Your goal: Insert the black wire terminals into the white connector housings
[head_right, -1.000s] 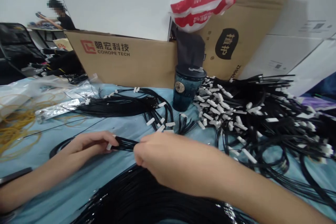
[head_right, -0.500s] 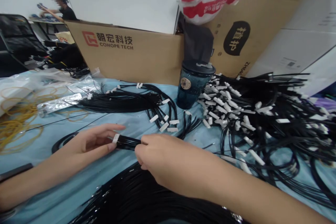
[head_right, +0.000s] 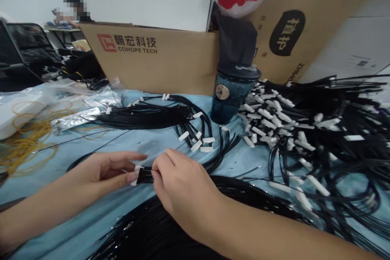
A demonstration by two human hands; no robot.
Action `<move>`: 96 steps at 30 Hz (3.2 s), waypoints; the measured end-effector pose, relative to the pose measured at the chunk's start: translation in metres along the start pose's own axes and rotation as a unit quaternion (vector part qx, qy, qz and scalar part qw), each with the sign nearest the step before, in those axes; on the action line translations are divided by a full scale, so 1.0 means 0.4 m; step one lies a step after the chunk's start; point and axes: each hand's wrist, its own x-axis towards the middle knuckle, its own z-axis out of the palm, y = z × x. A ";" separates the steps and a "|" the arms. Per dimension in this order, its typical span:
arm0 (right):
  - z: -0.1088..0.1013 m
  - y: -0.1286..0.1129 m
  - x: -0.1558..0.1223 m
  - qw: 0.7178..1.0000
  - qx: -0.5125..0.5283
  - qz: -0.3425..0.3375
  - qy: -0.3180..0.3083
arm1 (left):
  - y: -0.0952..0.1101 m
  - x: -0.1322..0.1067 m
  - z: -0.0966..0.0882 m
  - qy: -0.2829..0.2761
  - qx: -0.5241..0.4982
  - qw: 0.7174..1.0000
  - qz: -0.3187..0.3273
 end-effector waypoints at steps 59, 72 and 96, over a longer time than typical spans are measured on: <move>-0.067 -0.006 0.001 0.996 0.053 0.055 -0.055 | 0.017 -0.007 0.044 0.062 -0.112 0.992 0.010; -0.079 -0.016 0.011 0.990 0.051 0.127 -0.037 | 0.022 -0.013 0.054 0.081 -0.170 0.982 -0.014; -0.056 0.001 0.007 0.986 0.052 0.147 -0.054 | 0.022 -0.012 0.052 0.090 -0.125 0.988 -0.011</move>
